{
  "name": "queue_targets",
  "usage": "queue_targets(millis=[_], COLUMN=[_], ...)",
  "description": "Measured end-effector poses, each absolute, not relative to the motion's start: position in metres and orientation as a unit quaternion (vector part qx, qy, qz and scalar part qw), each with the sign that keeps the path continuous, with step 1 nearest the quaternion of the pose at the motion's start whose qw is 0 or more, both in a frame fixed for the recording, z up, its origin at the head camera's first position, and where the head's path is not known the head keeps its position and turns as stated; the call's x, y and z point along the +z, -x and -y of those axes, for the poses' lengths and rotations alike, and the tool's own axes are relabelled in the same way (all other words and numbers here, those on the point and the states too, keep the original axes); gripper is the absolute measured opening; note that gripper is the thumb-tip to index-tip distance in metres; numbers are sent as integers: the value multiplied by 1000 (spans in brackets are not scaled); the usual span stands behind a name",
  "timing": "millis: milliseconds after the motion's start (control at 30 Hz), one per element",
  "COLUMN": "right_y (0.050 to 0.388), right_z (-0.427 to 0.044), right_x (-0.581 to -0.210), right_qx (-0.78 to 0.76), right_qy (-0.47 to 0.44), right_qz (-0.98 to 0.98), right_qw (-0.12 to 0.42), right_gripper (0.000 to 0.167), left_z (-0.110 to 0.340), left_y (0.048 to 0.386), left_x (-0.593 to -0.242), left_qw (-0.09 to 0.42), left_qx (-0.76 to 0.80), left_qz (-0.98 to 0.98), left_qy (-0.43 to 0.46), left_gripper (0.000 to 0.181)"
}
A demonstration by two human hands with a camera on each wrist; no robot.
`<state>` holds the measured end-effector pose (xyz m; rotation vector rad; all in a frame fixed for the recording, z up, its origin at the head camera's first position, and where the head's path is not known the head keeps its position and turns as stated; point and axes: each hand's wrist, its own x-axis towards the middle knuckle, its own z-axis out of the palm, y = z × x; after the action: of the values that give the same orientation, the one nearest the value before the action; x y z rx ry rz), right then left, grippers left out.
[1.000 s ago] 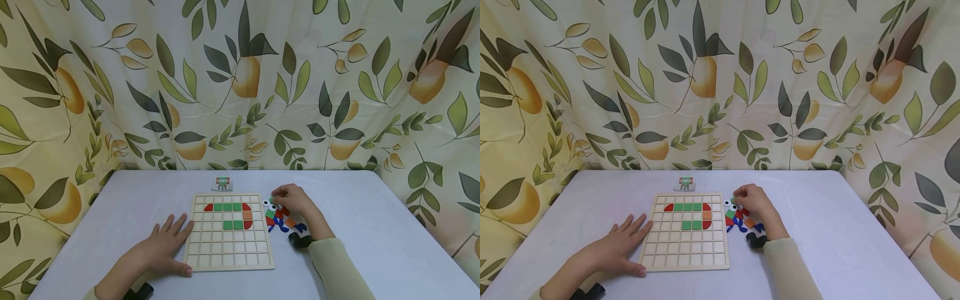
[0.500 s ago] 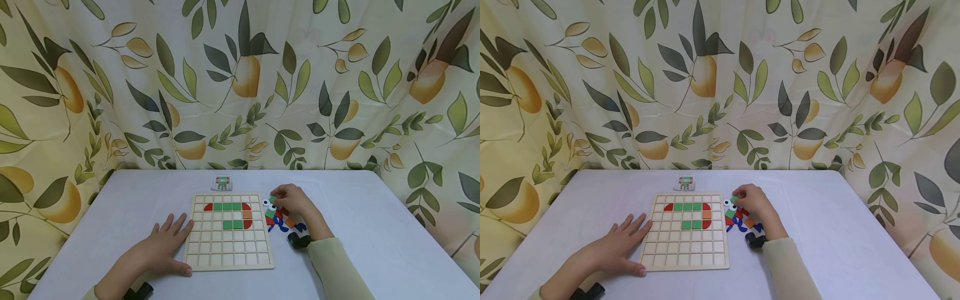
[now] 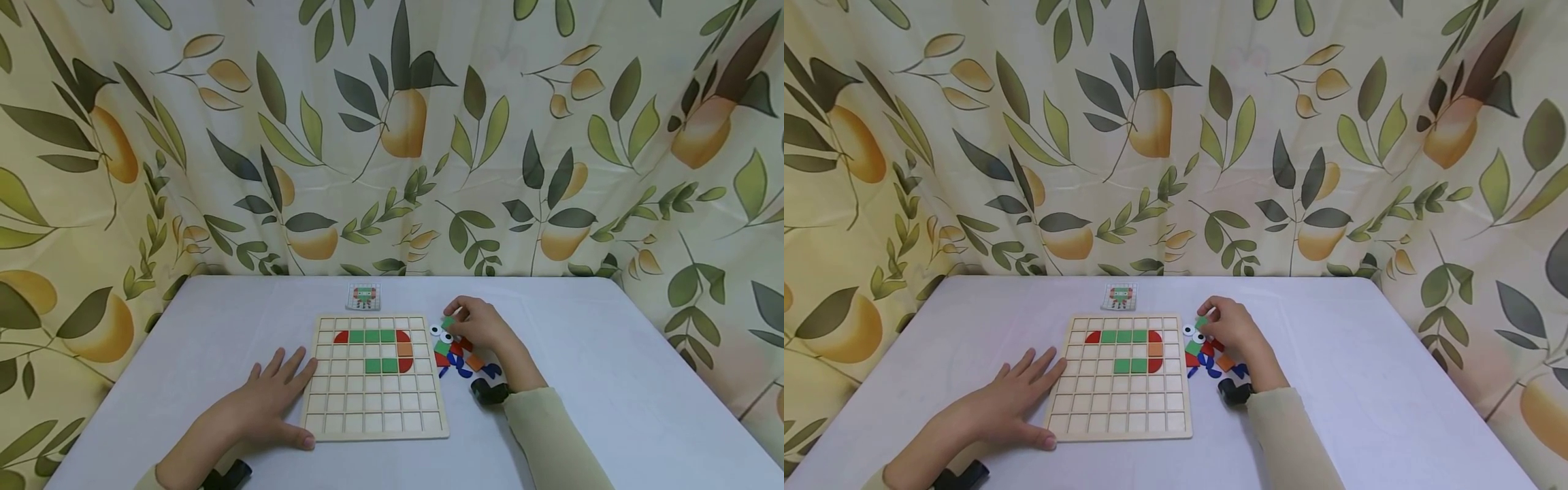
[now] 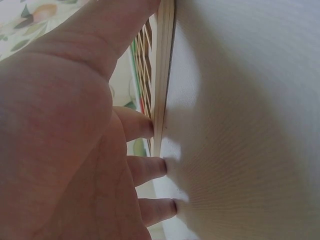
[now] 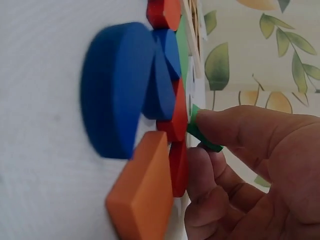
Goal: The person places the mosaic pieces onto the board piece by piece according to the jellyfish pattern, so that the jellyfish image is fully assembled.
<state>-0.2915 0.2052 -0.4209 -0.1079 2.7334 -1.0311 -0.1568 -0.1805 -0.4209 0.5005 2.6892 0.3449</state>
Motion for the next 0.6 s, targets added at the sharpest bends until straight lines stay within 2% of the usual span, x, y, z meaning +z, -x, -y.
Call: queue_targets(millis=[167, 600], right_y=[292, 287], right_z=[-208, -194], right_x=[-420, -412], right_qx=[-355, -398], right_qy=[46, 90], right_qz=[-928, -908], right_qw=[105, 97], right_gripper=[20, 24], left_z=[180, 181], left_y=[156, 157], left_x=[-420, -423], left_qw=[192, 185], left_qx=[124, 118], left_qz=[-957, -959], left_qy=[-176, -180], left_gripper=[123, 124])
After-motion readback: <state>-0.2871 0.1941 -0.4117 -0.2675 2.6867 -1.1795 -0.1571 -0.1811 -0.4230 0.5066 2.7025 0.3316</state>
